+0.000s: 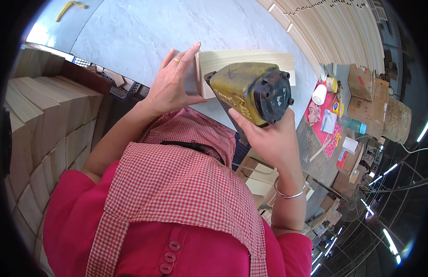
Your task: The person assembles small wooden boxes by applying glue to the edges of wooden planks and securing them with a pneumatic nail gun. They repeatedly pick up planks, align them into rectangular frames, apply adhesive, and fasten the joints before stacking the completed boxes.
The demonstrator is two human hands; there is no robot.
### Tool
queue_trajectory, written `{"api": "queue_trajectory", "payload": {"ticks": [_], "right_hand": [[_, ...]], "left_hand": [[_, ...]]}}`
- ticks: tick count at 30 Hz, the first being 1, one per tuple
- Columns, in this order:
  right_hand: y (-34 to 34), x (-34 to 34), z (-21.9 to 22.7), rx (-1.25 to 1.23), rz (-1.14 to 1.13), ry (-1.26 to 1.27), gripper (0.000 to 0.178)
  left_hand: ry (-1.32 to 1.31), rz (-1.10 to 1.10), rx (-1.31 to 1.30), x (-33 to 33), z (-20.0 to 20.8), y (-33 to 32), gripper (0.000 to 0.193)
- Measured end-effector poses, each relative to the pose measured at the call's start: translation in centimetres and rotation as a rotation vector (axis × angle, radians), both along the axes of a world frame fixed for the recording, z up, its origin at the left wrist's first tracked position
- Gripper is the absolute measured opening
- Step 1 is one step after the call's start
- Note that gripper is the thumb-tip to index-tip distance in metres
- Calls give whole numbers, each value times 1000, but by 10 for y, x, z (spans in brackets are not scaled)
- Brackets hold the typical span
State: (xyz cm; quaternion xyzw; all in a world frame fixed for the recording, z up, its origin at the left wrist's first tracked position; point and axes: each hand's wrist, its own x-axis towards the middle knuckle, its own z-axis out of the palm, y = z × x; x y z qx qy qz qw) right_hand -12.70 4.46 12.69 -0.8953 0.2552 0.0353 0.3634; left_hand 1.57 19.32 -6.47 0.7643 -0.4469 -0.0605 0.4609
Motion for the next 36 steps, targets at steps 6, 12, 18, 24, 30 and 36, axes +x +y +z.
{"api": "queue_trajectory", "payload": {"ticks": [6, 12, 18, 24, 30, 36], "right_hand": [[0, 16, 4, 26, 12, 56, 28], [-6, 20, 4, -36, 107, 28, 29], [-12, 29, 11, -17, 142, 83, 33], [-21, 46, 18, -102, 254, 97, 32], [-35, 32, 11, -127, 314, -23, 34], [-71, -47, 5, -235, -297, -44, 36]], "left_hand": [[-9, 4, -15, 0, 0, 1, 136], [-29, 8, -10, 1, -1, 1, 138], [-24, 12, -51, 0, -3, 0, 135], [-39, 24, -56, 1, -4, -1, 137], [-10, -2, 20, 0, -1, 1, 137], [148, -4, -19, 1, 21, 3, 128]]}}
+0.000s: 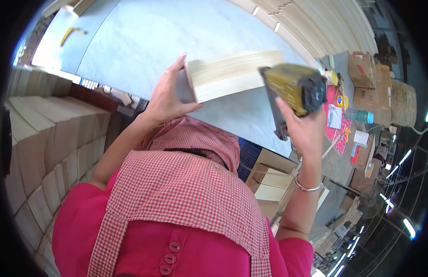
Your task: The person assembles small wooden boxes by applying glue to the edges of wooden planks and securing them with a pneumatic nail gun. They repeatedly pick up planks, align them into rectangular frames, apply adhesive, and fasten the joints before stacking the completed boxes.
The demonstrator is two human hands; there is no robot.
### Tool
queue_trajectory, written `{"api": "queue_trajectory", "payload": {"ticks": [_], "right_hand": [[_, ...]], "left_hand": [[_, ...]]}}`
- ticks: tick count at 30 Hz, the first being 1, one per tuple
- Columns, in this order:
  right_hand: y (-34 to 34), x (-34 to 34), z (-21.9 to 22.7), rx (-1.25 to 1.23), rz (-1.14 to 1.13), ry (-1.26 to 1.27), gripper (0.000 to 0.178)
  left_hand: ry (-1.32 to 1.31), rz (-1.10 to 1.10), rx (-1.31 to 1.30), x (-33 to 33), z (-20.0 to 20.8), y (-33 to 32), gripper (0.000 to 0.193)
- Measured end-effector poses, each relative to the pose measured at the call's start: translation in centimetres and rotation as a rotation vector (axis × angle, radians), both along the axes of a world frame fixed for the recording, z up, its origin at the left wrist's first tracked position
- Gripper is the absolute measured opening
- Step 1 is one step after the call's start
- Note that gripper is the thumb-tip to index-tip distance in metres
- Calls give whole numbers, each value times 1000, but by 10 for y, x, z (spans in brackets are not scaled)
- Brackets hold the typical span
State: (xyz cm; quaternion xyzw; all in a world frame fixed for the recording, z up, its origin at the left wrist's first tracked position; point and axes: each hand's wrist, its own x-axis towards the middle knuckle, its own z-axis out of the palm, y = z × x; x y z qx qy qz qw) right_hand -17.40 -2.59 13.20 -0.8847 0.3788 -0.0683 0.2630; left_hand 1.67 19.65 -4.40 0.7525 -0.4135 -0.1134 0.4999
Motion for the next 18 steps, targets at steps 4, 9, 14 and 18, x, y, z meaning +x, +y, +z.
{"api": "queue_trajectory", "payload": {"ticks": [4, 9, 14, 18], "right_hand": [[-56, -89, -30, 10, -266, -26, 42], [-115, -206, -114, -348, -450, 296, 57], [-127, -224, -138, -379, -606, 521, 71], [-143, -239, -159, -401, -587, 439, 75]], "left_hand": [[398, 111, -102, 8, 26, 17, 107], [1097, 121, -9, 43, 29, 77, 62], [1285, 167, -46, 63, 29, 128, 70], [1334, 153, -51, 61, 51, 126, 74]]}}
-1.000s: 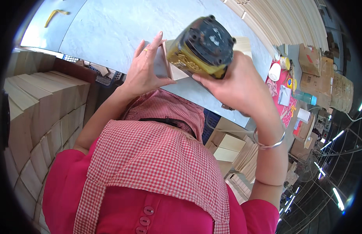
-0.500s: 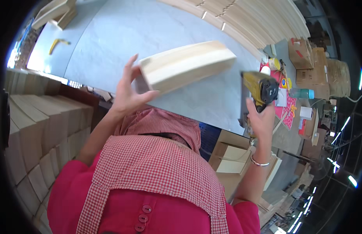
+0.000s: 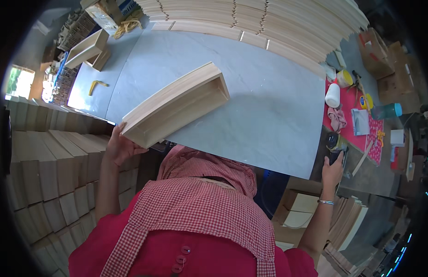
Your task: The person assembles small wooden boxes by applying glue to the edges of wooden planks and securing them with a pneumatic nail gun. They repeatedly pick up planks, align them into rectangular frames, apply adhesive, and fasten the joints before stacking the completed boxes.
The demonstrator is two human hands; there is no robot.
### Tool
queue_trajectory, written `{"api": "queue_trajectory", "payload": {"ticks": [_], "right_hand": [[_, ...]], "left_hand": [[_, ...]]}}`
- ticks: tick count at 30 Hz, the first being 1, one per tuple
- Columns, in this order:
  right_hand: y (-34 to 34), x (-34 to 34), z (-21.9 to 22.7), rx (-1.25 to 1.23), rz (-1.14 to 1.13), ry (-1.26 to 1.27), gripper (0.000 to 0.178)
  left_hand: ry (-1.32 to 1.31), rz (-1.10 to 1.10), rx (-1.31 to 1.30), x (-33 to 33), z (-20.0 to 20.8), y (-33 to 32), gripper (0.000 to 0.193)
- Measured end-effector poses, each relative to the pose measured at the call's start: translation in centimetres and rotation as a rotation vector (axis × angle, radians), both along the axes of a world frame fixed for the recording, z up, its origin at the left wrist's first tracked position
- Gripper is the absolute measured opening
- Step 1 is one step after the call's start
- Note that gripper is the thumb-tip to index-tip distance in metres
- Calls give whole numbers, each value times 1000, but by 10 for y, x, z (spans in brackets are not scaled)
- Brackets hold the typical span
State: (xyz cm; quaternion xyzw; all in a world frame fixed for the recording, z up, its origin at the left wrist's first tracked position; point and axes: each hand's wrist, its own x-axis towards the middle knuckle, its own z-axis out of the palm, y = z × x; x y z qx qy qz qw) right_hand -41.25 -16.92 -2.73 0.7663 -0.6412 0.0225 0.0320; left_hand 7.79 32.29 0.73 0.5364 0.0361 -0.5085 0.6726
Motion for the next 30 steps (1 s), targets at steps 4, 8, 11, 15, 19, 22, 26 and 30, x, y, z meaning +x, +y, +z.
{"api": "queue_trajectory", "payload": {"ticks": [4, 8, 11, 15, 19, 22, 26, 30], "right_hand": [[-9, -4, -4, -16, 42, -57, 74], [-11, -7, -2, -68, 64, -105, 61], [-11, -2, 8, -202, 125, -182, 51], [6, 34, 20, -233, 284, -428, 38], [37, 91, 16, -80, 475, -625, 31], [55, 130, 8, 52, 582, -692, 30], [69, 172, 10, 119, 713, -736, 28], [75, 194, 6, 185, 756, -763, 28]], "left_hand": [[17, -54, 24, 5, 2, -3, 78], [5, -120, 48, 12, -4, -4, 79], [44, -115, 69, 13, -4, -7, 81], [55, -103, 95, 13, -1, -13, 84], [57, -142, 223, 17, 5, -17, 87], [-72, -126, 389, 17, 8, -15, 81], [-543, -213, 689, 21, 5, 3, 64], [-1617, -235, 784, -3, 30, -12, 41]]}}
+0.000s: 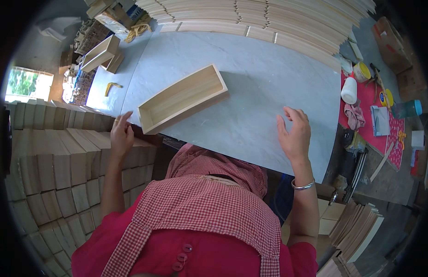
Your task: The person assembles small wooden boxes by applying glue to the edges of wooden planks and securing them with a pneumatic nail gun. They repeatedly pick up planks, align them into rectangular frames, apply adhesive, and fasten the joints before stacking the completed boxes.
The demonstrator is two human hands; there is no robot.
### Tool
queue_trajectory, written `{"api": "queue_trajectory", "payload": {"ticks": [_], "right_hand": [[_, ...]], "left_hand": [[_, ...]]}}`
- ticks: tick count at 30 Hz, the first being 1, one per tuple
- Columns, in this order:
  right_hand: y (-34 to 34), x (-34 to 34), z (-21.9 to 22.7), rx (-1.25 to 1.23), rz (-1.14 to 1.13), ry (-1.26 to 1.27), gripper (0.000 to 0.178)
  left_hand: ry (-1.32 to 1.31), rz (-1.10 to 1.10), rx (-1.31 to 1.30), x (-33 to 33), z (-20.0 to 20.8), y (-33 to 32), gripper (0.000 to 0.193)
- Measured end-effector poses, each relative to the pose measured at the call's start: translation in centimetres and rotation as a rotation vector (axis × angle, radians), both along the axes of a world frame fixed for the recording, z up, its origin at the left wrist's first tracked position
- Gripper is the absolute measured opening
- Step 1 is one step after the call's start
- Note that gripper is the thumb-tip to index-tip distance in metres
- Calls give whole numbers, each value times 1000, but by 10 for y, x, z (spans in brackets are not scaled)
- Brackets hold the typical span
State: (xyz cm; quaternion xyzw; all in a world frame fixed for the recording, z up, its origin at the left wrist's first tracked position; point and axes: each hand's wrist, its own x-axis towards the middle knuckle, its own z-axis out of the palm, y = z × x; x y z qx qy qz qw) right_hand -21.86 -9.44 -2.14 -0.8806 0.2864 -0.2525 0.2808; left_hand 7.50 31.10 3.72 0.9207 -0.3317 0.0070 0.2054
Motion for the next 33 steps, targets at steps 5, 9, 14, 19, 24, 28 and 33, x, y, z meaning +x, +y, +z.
{"api": "queue_trajectory", "payload": {"ticks": [5, 9, 14, 19, 24, 28, 33], "right_hand": [[16, 19, -11, 57, 96, -16, 28], [28, 22, -10, 116, 140, -35, 28], [28, 20, -13, 142, 146, -36, 28], [28, 29, -7, 175, 185, -20, 28], [49, 48, -2, 273, 247, -45, 30], [76, 65, 2, 436, 236, -78, 43], [92, 78, 2, 405, 203, 39, 64]], "left_hand": [[-236, -338, 237, 12, -4, -5, 60], [-7, -355, 136, 8, -20, -1, 39], [205, -246, 7, -49, -15, -29, 37], [327, -124, -165, -55, -9, -37, 37], [333, -186, -164, -66, -7, -39, 35], [414, -250, -223, -86, -9, -58, 44], [688, -52, -292, -76, -25, -74, 53]]}}
